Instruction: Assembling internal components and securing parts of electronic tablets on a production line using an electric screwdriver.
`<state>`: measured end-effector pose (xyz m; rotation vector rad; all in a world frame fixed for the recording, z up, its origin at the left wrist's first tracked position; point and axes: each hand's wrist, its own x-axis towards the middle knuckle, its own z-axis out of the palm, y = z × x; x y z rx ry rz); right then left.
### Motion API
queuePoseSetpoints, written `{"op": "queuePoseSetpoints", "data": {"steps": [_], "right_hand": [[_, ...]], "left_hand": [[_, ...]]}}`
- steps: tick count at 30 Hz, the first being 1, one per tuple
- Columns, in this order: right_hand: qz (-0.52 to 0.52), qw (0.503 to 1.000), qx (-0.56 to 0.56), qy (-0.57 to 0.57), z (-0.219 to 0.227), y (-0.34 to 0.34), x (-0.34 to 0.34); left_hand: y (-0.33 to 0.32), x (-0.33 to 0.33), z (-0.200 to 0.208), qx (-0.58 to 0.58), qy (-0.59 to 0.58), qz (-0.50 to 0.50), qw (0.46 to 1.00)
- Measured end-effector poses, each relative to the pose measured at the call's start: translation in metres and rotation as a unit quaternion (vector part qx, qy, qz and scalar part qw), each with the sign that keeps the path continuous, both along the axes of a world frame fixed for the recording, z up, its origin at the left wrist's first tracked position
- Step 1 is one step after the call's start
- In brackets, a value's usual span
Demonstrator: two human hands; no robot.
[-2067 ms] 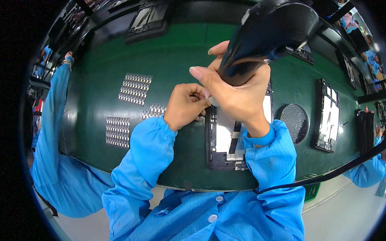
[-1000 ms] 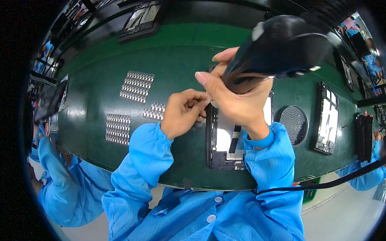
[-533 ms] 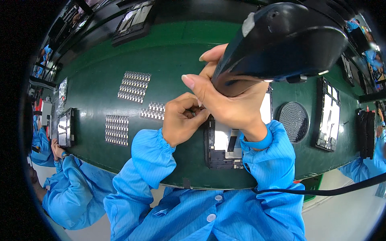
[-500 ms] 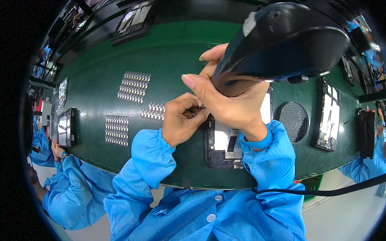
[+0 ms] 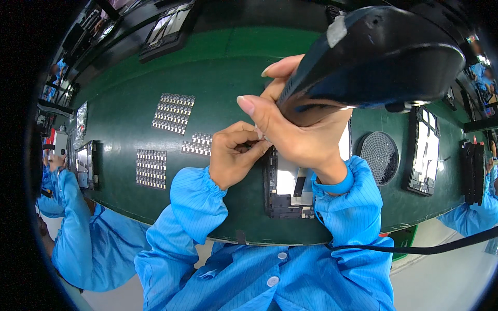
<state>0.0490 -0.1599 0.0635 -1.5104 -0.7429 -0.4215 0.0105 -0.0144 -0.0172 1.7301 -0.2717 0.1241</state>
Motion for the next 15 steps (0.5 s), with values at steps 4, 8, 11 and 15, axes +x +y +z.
{"op": "queuePoseSetpoints", "data": {"steps": [4,8,11,15], "right_hand": [[0.003,1.000,-0.002,0.000,-0.0002,-0.0007,-0.0006],[0.004,1.000,-0.003,-0.001,-0.0010,-0.0009,-0.0011],[-0.009,0.995,0.094,0.040,-0.0043,0.0081,-0.0039],[-0.004,0.995,0.094,0.040,-0.0035,0.0083,-0.0049]], "left_hand": [[-0.0007,0.0003,-0.0010,-0.008,0.005,0.001,1.000],[-0.0001,0.0004,0.0018,-0.009,0.009,-0.004,1.000],[0.0020,0.0000,0.0030,0.014,-0.003,0.001,1.000],[0.0027,-0.0009,0.0058,0.025,0.004,0.002,1.000]]}}
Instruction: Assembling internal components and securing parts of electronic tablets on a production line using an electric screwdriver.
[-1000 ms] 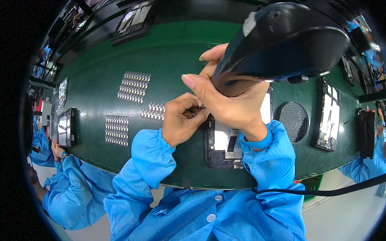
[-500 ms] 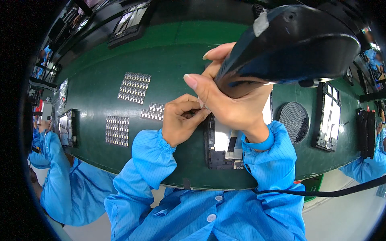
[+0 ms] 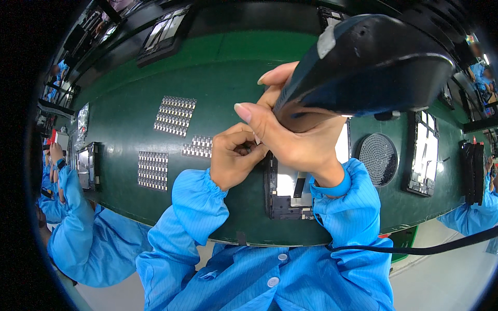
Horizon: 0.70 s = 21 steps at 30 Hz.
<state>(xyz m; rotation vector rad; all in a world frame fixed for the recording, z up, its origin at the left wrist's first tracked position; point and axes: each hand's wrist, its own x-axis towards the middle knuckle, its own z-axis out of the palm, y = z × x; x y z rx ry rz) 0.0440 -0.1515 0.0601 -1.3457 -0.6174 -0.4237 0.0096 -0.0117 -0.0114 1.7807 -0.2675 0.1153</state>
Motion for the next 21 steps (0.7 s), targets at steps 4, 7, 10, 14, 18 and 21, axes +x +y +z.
{"op": "queuePoseSetpoints", "data": {"steps": [4,7,10,14,18,21], "right_hand": [[0.000,1.000,0.002,0.000,0.000,0.000,0.000],[-0.003,1.000,-0.008,-0.003,-0.001,-0.001,0.000],[0.003,1.000,0.000,0.002,0.000,0.003,-0.001],[-0.013,1.000,-0.017,0.002,0.006,-0.002,0.007],[-0.027,0.998,-0.027,0.041,0.007,-0.001,0.024],[-0.022,0.998,-0.018,0.062,0.001,0.003,0.027]], "left_hand": [[0.000,0.000,0.000,0.001,0.010,0.001,1.000],[0.001,0.000,-0.001,0.000,0.010,0.002,1.000],[0.000,0.001,-0.001,-0.010,0.006,0.005,1.000],[0.002,0.002,0.005,0.006,0.029,0.011,1.000],[0.009,0.002,0.007,0.079,0.059,-0.025,0.995],[0.008,0.001,0.007,0.107,0.044,-0.026,0.993]]}}
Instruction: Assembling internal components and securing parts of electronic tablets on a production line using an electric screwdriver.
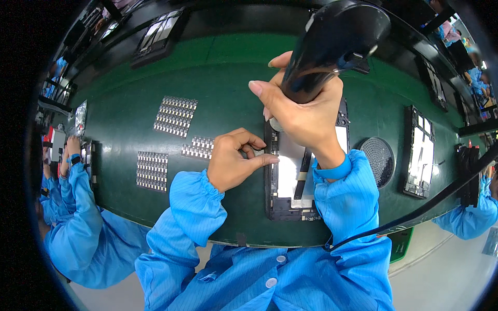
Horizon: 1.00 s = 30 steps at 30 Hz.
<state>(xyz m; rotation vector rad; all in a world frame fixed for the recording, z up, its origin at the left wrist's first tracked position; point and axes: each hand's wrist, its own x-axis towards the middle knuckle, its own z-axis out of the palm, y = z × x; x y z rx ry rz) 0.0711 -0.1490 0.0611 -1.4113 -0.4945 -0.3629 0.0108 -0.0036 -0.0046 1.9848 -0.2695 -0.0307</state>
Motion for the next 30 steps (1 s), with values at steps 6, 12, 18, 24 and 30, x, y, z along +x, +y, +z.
{"op": "queuePoseSetpoints", "data": {"steps": [6,12,18,24,30], "right_hand": [[-0.007,1.000,0.000,-0.003,-0.002,0.001,0.004],[-0.007,1.000,-0.003,-0.019,-0.005,0.001,0.006],[-0.004,1.000,-0.005,-0.003,-0.006,0.003,0.005],[0.018,0.998,-0.058,0.006,-0.002,0.004,0.001],[0.043,0.996,-0.081,-0.006,-0.003,0.005,-0.001]], "left_hand": [[0.001,0.000,0.000,0.008,0.002,0.002,1.000],[0.001,0.001,0.000,0.001,-0.002,-0.001,1.000],[0.002,0.000,-0.001,0.000,-0.001,0.001,1.000],[0.003,0.001,0.001,0.004,0.007,-0.003,1.000],[-0.007,-0.015,-0.001,0.018,-0.075,0.000,0.997]]}}
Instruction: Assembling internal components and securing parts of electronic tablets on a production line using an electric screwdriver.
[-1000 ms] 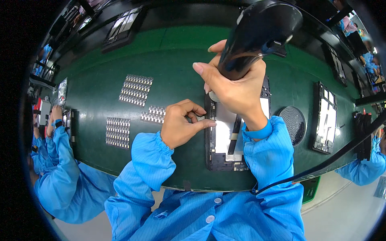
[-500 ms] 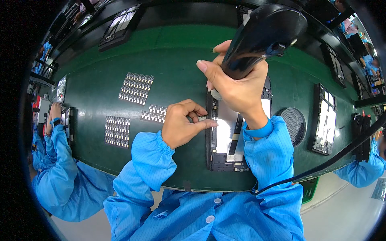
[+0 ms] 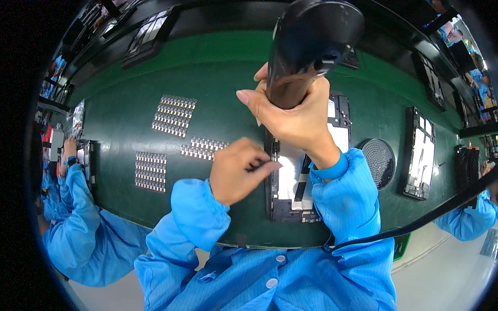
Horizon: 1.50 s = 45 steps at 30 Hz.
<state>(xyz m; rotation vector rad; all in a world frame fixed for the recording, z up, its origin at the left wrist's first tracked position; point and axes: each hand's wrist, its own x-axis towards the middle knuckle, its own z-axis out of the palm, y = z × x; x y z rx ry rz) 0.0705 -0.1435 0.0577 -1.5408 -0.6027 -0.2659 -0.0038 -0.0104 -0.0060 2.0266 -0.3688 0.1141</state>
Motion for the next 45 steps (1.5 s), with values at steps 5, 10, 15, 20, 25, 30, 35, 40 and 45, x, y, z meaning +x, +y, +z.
{"op": "queuePoseSetpoints", "data": {"steps": [5,10,15,20,25,30,35,40,45], "right_hand": [[-0.005,1.000,0.003,0.011,0.003,0.002,-0.001],[-0.033,0.998,0.028,-0.050,0.021,-0.016,-0.001],[-0.042,0.991,0.081,-0.101,0.037,-0.057,-0.016],[-0.057,0.992,0.075,-0.086,0.038,-0.094,-0.051],[-0.050,0.993,0.095,-0.047,0.015,-0.118,-0.074],[-0.051,0.990,0.129,0.028,-0.002,-0.118,-0.083],[-0.059,0.988,0.118,0.077,-0.012,-0.125,-0.086],[-0.041,0.976,0.157,0.149,-0.011,-0.123,-0.095],[-0.128,0.964,0.145,0.182,-0.015,-0.128,-0.098]], "left_hand": [[-0.021,-0.043,-0.001,0.043,-0.316,-0.231,0.919],[-0.033,-0.060,-0.005,0.190,-0.290,-0.185,0.920],[-0.020,-0.048,-0.001,0.239,-0.283,-0.135,0.919],[0.012,-0.004,0.021,0.258,-0.297,-0.068,0.917],[0.044,0.087,0.057,0.380,-0.311,-0.006,0.871],[0.054,0.164,0.058,0.504,-0.257,0.159,0.809],[-0.023,0.171,0.059,0.556,-0.232,0.026,0.798],[-0.077,0.205,0.028,0.568,-0.266,-0.043,0.778],[-0.102,0.250,0.022,0.591,-0.216,-0.082,0.773]]}}
